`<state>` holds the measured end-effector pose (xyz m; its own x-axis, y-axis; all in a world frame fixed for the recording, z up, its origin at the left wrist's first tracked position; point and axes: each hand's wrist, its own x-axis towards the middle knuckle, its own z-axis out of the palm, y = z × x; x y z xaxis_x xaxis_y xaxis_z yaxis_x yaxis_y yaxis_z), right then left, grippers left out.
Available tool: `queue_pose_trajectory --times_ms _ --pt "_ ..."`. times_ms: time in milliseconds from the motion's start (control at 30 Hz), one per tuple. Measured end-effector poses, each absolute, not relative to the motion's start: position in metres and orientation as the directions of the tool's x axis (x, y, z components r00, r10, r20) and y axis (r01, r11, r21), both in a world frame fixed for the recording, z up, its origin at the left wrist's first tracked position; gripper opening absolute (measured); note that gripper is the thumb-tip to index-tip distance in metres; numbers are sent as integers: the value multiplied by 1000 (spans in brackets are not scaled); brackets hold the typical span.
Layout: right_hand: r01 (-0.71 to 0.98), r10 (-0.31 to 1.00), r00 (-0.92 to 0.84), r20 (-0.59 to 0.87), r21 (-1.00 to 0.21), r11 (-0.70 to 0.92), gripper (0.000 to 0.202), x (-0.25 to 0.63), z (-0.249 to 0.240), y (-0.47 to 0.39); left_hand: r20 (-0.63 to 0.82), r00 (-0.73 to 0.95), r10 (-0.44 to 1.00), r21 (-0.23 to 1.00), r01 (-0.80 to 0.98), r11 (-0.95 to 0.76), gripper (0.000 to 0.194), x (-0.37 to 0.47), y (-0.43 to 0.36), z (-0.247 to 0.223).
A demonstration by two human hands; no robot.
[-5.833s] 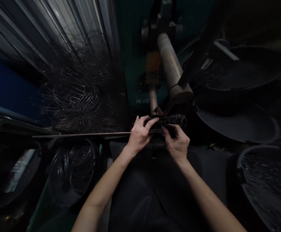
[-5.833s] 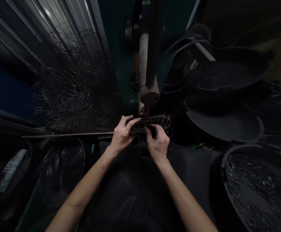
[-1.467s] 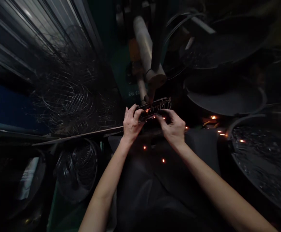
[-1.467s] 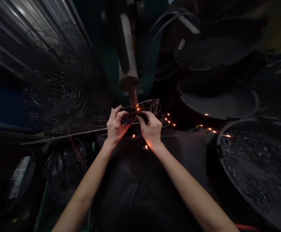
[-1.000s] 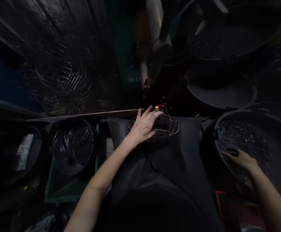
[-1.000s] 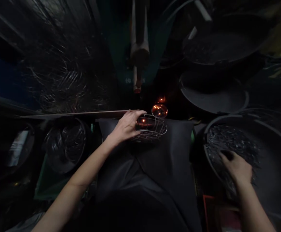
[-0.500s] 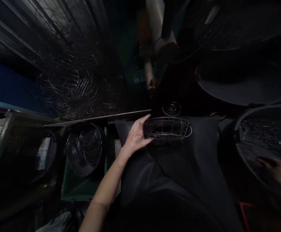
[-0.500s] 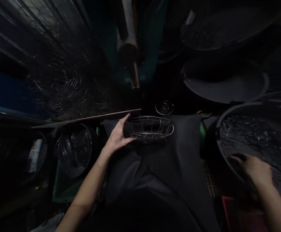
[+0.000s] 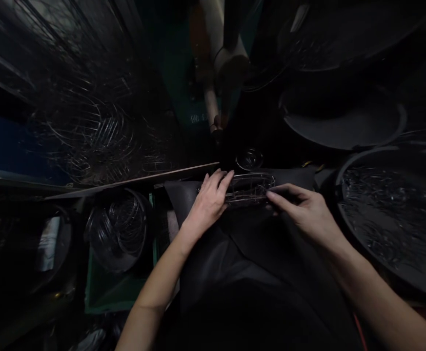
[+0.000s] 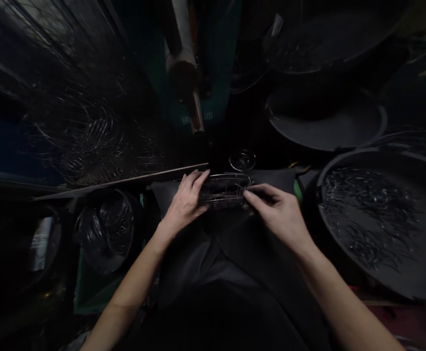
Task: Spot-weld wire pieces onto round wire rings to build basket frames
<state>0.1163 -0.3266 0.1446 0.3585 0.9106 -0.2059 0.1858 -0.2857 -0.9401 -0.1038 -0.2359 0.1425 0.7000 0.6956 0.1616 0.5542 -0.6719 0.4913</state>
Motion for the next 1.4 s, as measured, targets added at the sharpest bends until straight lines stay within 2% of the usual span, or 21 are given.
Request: queue_pose_trajectory --times_ms 133,233,300,400,533,633,867,1033,1167,1400 --pt "103 901 298 -314 -928 -357 35 97 158 -311 182 720 670 538 497 -681 80 -110 -235 143" --pt "145 906 301 -299 -924 -353 35 93 153 -304 259 701 664 594 426 -682 70 -112 -235 146" --pt "246 915 337 -224 -916 -315 33 88 151 -297 309 672 673 598 413 -687 66 -110 -235 149" --pt "412 915 398 -65 -878 -242 28 75 158 -285 356 638 683 524 469 -711 64 -104 -232 154" --pt "457 906 420 49 -874 -164 26 60 172 -272 412 585 698 388 581 -716 58 -95 -225 156" --pt "501 898 423 118 -857 -124 27 58 171 -266 473 552 687 335 609 -719 53 -92 -222 156" --pt "600 851 392 350 -799 52 20 58 153 -254 490 523 698 334 626 -704 54 -86 -217 148" --pt "675 800 372 470 -729 115 16 59 148 -248 504 500 705 344 632 -694 55 -82 -212 143" --pt "703 780 368 506 -701 123 17 62 147 -242 525 480 702 354 627 -694 49 -79 -207 143" --pt "709 765 364 531 -690 141 17 63 152 -233 542 481 689 349 618 -705 52 -77 -197 143"
